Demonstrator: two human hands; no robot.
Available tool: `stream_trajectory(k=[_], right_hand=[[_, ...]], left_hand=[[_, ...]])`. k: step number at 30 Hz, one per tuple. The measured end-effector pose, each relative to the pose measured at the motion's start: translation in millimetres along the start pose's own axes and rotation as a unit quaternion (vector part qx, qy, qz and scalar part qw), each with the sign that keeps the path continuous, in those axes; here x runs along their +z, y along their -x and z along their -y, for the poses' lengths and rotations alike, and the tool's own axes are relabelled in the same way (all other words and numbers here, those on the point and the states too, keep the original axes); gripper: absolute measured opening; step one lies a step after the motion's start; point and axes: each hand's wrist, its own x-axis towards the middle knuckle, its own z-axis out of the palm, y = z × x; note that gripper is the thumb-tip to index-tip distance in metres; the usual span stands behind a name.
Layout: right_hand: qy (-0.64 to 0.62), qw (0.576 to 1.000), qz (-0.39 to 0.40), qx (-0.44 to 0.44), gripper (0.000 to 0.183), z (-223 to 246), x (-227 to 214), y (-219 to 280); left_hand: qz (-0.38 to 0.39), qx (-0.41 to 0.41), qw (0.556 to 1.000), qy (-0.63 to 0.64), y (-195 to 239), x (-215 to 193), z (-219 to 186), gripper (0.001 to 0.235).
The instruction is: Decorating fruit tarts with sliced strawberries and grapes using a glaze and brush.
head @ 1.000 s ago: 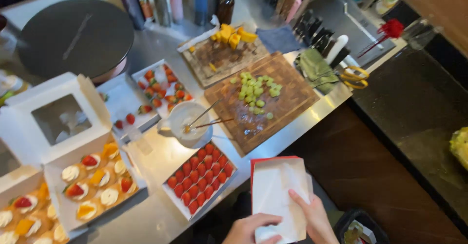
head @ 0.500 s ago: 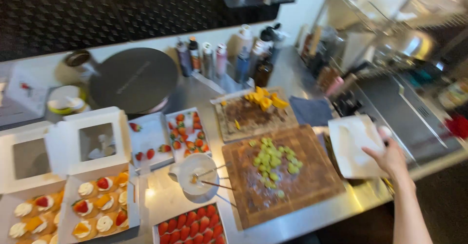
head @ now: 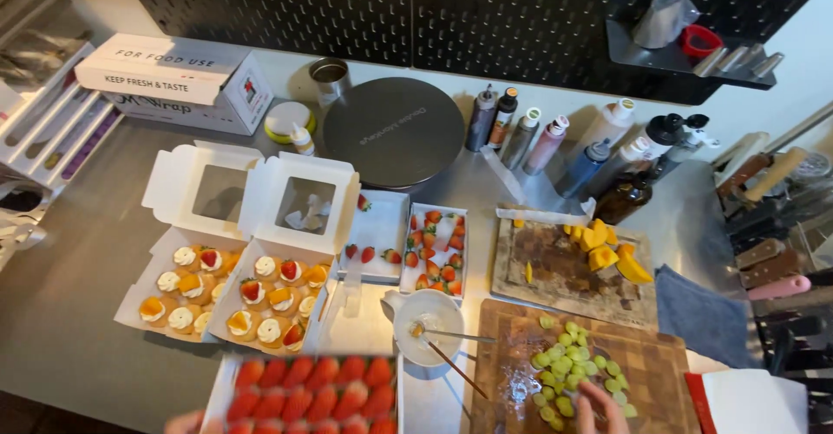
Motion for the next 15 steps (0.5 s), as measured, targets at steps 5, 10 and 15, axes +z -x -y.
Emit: stream_trajectory(k=[5, 10, 15], right_hand=[[-0.092, 0.937, 0.242, 0.235, 0.067, -143.6, 65.4, 50.2], [-0.007, 0.916, 0.094, 0.390, 0.067, -28.9, 100.7, 90.0], [0.225, 0.941, 0.051, 0.246, 0.095, 112.0, 101.6, 121.7]], left_hand=[[0.121, 0.118, 0.984, 0.051, -138.3, 56.6, -178.3, 0.032], [0.170, 0.193, 0.965, 0.059, -309.8, 225.9, -201.7, 0.036], [0.215, 0.153, 0.963, 0.062, -387.5, 378.4, -167.0, 0.027]])
